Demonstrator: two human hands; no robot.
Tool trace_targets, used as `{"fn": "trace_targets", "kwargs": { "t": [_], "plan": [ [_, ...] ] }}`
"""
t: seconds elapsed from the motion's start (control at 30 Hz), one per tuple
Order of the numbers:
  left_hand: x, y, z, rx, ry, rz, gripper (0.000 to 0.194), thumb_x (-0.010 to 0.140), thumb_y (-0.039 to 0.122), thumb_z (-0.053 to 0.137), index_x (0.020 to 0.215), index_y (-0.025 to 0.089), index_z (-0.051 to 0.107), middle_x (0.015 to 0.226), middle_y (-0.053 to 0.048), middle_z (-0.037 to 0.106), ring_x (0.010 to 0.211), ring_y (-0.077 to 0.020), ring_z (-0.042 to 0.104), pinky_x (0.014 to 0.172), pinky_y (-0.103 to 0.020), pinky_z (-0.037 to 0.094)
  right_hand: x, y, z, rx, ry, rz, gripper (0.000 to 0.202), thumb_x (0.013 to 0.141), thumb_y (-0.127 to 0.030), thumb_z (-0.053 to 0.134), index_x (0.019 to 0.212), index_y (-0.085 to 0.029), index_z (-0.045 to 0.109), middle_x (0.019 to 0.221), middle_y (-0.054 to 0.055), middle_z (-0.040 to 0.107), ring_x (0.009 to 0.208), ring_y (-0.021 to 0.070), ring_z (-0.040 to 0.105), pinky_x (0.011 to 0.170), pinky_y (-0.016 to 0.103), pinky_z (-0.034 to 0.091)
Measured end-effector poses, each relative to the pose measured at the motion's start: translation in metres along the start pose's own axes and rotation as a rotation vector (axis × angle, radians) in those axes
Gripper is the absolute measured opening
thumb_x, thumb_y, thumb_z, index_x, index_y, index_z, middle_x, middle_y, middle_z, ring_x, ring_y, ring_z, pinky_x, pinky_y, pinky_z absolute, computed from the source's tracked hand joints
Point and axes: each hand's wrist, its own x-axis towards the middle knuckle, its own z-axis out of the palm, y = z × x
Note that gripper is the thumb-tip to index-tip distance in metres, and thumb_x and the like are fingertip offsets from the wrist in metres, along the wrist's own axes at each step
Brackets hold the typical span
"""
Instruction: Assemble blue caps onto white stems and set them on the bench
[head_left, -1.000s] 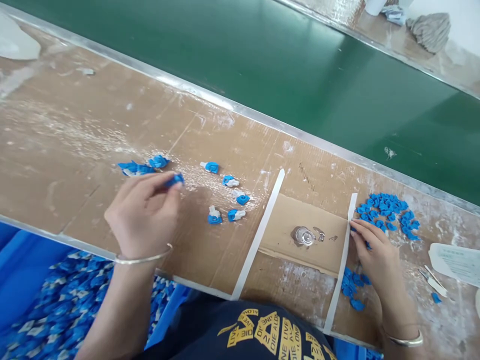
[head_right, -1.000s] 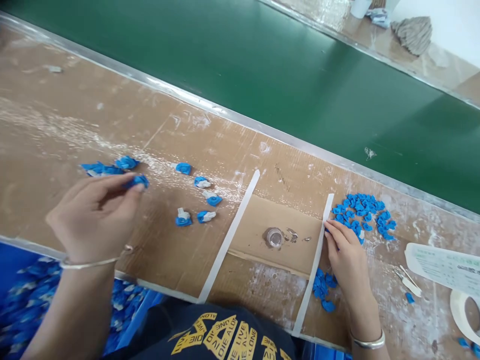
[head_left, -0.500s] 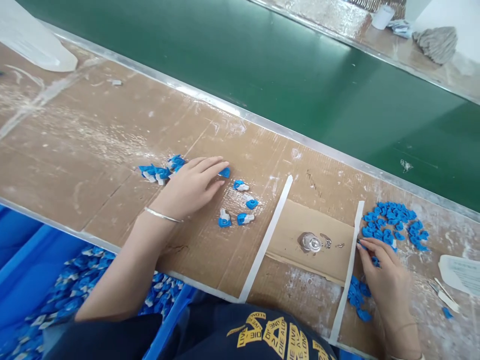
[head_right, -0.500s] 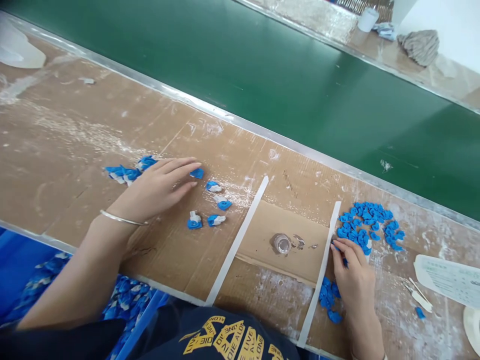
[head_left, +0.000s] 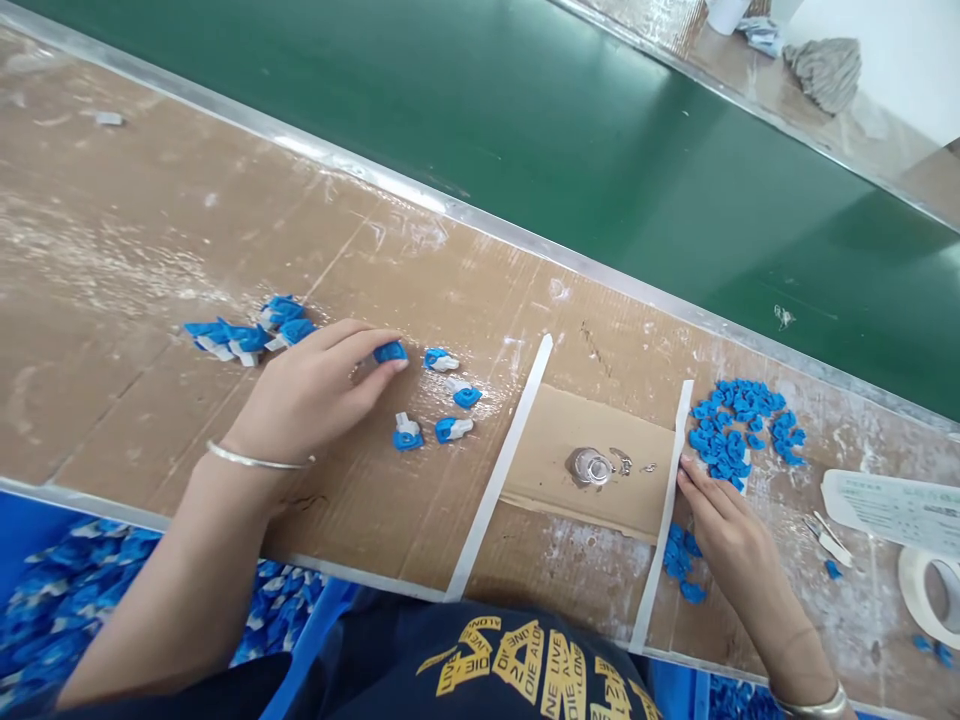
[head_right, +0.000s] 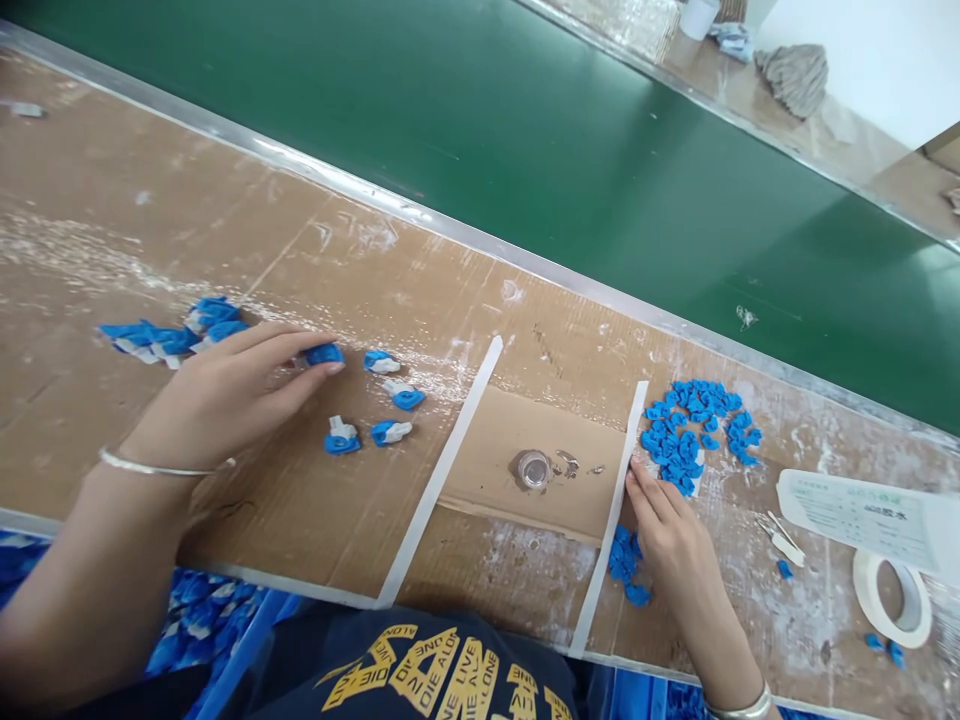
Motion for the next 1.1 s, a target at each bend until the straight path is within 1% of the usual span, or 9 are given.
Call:
{"fn": "trace_targets", "kwargs": {
  "t": [0.1, 0.17, 0.23, 0.3, 0.43, 0.57, 0.83, 0.97, 1.1],
  "plan": [
    [-0.019, 0.02, -0.007, -0.239, 0.138, -0.098, 0.026, 0.092, 0.035, 0.06, 0.105, 0.015, 0.071, 0.106, -0.011, 0.074, 0.096, -0.0235, 0.069, 0.093, -0.039, 0.054, 0.006, 0.004, -0.004, 0.05, 0.049, 0.027, 0.028, 0.104, -0.007, 0.035, 0.12, -0.007, 0.058, 0.124, 0.02, 0.063, 0.105, 0.0312, 0.064, 0.086, 0.044, 0.053],
    [-0.034, 0.04, -0.008, -0.533, 0.162, -0.239, 0.019, 0.086, 0.029, 0.07, 0.103, 0.02, 0.073, 0.101, -0.006, 0.076, 0.089, -0.0199, 0.069, 0.088, -0.034, 0.056, 0.012, 0.0, -0.011, 0.124, 0.113, 0.109, 0.022, 0.107, -0.016, 0.043, 0.119, -0.011, 0.06, 0.115, 0.016, 0.067, 0.099, 0.0293, 0.065, 0.083, 0.043, 0.053],
    [-0.049, 0.062, -0.004, -0.939, 0.081, -0.388, 0.02, 0.083, 0.022, 0.074, 0.103, 0.026, 0.075, 0.097, -0.001, 0.077, 0.083, -0.0166, 0.071, 0.08, -0.028, 0.059, 0.022, -0.011, -0.021, 0.261, 0.181, 0.231, 0.021, 0.107, -0.024, 0.05, 0.123, -0.015, 0.06, 0.11, 0.011, 0.068, 0.094, 0.0259, 0.065, 0.08, 0.039, 0.053],
    [-0.06, 0.084, 0.007, -1.32, -0.049, -0.466, 0.021, 0.082, 0.021, 0.077, 0.102, 0.028, 0.077, 0.092, 0.0, 0.078, 0.077, -0.0157, 0.072, 0.073, -0.025, 0.06, 0.035, -0.028, -0.03, 0.46, 0.218, 0.312, 0.024, 0.105, -0.024, 0.055, 0.129, -0.02, 0.058, 0.112, 0.008, 0.068, 0.095, 0.0227, 0.064, 0.08, 0.035, 0.053],
    [-0.07, 0.114, 0.03, -1.719, -0.272, -0.533, 0.02, 0.079, 0.025, 0.084, 0.098, 0.025, 0.079, 0.087, -0.004, 0.079, 0.075, -0.0158, 0.072, 0.07, -0.022, 0.06, 0.062, -0.057, -0.029, 0.735, 0.226, 0.233, 0.041, 0.103, -0.015, 0.057, 0.141, -0.028, 0.05, 0.118, 0.003, 0.068, 0.105, 0.0205, 0.061, 0.088, 0.033, 0.054],
    [-0.074, 0.125, 0.04, -1.825, -0.439, -0.567, 0.024, 0.077, 0.027, 0.086, 0.099, 0.021, 0.079, 0.087, -0.005, 0.078, 0.074, -0.0137, 0.071, 0.074, -0.021, 0.057, 0.078, -0.063, -0.017, 0.723, 0.212, 0.194, 0.047, 0.103, -0.013, 0.056, 0.146, -0.029, 0.046, 0.119, 0.002, 0.069, 0.104, 0.0201, 0.062, 0.088, 0.033, 0.055],
    [-0.079, 0.125, 0.046, -1.785, -0.448, -0.645, 0.028, 0.076, 0.029, 0.086, 0.1, 0.017, 0.076, 0.086, -0.006, 0.076, 0.074, -0.0153, 0.069, 0.076, -0.026, 0.055, 0.082, -0.071, -0.012, 0.733, 0.203, 0.219, 0.047, 0.101, -0.014, 0.057, 0.144, -0.032, 0.049, 0.115, 0.003, 0.071, 0.097, 0.0221, 0.066, 0.08, 0.035, 0.06],
    [-0.08, 0.132, 0.05, -1.841, -0.466, -0.666, 0.036, 0.077, 0.032, 0.085, 0.105, 0.016, 0.07, 0.091, -0.007, 0.075, 0.079, -0.0196, 0.072, 0.077, -0.032, 0.056, 0.074, -0.088, -0.012, 1.039, 0.269, 0.388, 0.038, 0.1, -0.018, 0.062, 0.135, -0.029, 0.056, 0.115, 0.007, 0.071, 0.104, 0.0247, 0.068, 0.084, 0.039, 0.062],
    [-0.078, 0.144, 0.051, -1.921, -0.493, -0.631, 0.04, 0.078, 0.032, 0.085, 0.11, 0.019, 0.064, 0.095, -0.005, 0.073, 0.081, -0.0192, 0.072, 0.076, -0.03, 0.055, 0.068, -0.105, -0.016, 1.327, 0.326, 0.56, 0.028, 0.1, -0.034, 0.065, 0.127, -0.026, 0.059, 0.107, 0.011, 0.073, 0.098, 0.0277, 0.072, 0.08, 0.041, 0.064]
  ]
}}
